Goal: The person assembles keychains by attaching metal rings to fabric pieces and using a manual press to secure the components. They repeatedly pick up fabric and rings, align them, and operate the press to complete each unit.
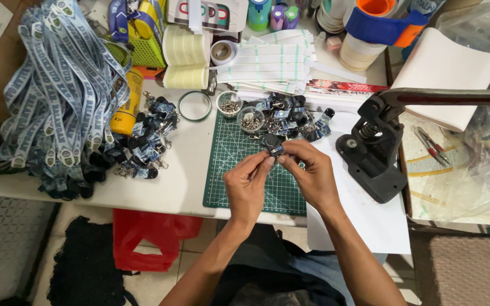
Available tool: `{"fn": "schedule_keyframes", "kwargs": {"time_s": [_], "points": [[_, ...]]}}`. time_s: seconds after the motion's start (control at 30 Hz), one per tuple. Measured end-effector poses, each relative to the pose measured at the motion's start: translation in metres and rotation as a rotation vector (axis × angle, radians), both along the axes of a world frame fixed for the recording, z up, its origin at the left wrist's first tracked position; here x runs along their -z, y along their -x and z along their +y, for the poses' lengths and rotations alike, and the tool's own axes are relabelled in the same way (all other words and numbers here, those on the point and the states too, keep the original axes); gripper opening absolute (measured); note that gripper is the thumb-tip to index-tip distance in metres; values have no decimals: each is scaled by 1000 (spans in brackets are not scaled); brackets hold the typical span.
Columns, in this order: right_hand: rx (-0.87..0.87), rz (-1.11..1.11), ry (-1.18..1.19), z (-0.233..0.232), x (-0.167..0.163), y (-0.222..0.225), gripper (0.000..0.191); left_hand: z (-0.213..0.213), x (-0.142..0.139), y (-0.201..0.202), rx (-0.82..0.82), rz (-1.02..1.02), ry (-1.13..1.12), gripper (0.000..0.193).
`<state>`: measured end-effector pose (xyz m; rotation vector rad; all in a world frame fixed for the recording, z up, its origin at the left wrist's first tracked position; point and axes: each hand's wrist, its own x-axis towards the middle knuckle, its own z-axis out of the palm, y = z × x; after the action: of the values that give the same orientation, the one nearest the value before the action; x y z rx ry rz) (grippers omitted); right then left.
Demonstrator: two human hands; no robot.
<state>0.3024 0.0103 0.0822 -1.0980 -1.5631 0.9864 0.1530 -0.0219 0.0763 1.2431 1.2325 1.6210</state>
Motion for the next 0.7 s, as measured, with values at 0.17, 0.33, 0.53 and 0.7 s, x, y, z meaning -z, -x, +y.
{"fn": "schedule_keyframes", "kwargs": {"time_s": [0.17, 0.33, 0.53, 0.7], "points": [[22, -23, 51, -1, 13, -6, 17, 0, 6, -3, 26, -2, 65, 19], [52, 56, 177, -1, 25, -18, 11, 9, 17, -8, 111, 31, 179, 22], [379, -206, -8, -24, 18, -64, 19, 57, 36, -43, 367, -61, 232, 25], [785, -161, -91, -21, -6, -147, 23, 113, 42, -79, 343, 311, 131, 20]]}}
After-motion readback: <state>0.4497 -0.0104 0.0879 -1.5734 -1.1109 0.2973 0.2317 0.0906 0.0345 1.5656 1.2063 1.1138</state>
